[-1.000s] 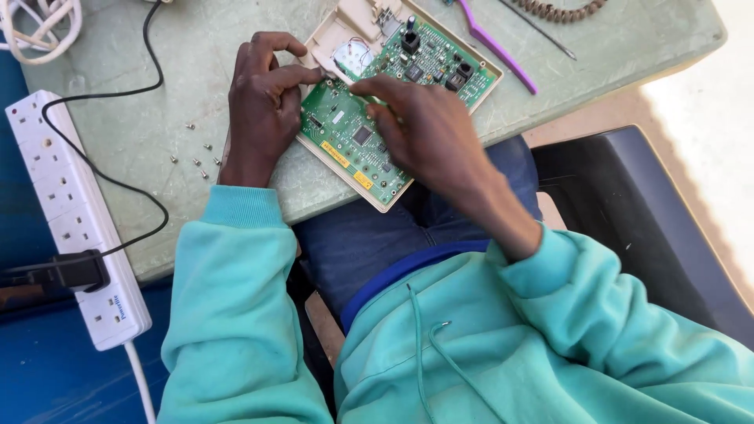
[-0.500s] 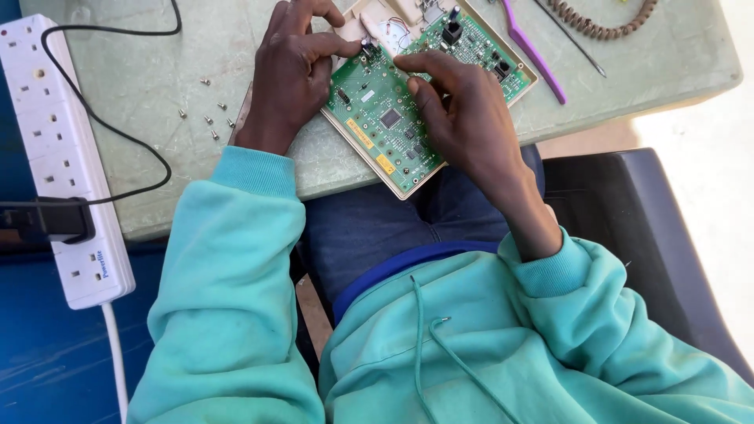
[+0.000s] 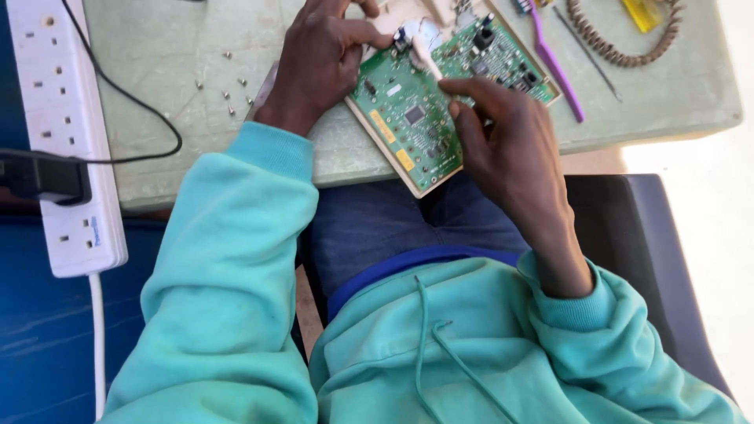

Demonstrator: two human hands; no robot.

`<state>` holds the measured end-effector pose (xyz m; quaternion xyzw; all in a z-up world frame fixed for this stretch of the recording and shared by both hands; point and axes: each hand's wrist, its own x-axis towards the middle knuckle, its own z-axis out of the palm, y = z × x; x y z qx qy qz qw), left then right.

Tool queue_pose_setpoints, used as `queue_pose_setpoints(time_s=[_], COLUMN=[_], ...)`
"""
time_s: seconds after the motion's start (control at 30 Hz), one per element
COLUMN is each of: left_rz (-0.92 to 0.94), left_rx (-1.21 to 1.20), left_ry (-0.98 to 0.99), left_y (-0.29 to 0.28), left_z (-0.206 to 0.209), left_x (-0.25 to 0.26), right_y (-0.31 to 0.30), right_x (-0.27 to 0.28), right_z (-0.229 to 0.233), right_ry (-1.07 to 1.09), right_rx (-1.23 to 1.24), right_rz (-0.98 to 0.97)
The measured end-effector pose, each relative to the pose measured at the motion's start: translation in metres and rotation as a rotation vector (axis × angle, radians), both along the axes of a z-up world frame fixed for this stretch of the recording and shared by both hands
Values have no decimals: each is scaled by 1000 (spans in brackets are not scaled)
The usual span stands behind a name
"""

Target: The person is cleaning a green circuit board using a toothbrush, cotton swabs, and a bottle of cleaning solution.

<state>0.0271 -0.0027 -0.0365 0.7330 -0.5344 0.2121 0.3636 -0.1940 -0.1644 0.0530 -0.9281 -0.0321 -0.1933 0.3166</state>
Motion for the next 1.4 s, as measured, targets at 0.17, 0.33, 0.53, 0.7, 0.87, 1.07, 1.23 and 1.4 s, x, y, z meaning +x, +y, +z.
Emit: queue_pose_setpoints(time_s=[0.17,0.33,0.53,0.7,0.87,1.07,1.23,1.4], left_rz=[35,8,23,85,149,71,164,148], left_rx=[0,-35,-64,-31,-47,-75,-104,10], left_ry=[-57,-33,33,0,-43,-27,-185,1], left_y=[-5,-5,-12,-14,-18,-24,-25,-33], left_z=[-1,-10,-21,-8,-11,-13,-17,-22], left_x=[2,1,9,-5,1,1,5,18], right_y=[-5,2,-16,0,6,14,44,48], right_x=[13,-33,-25,11,-8,-35,-19,-18], right_z=[-14,27,17,-14,17,22,-3,5], right_ry=[-115,77,45,-97,101,103,102,137], right_rx=[106,185,-6,-128,-28,125,-51,-64], right_rz=[5,21,-29,-58,63,-97,-82,-101])
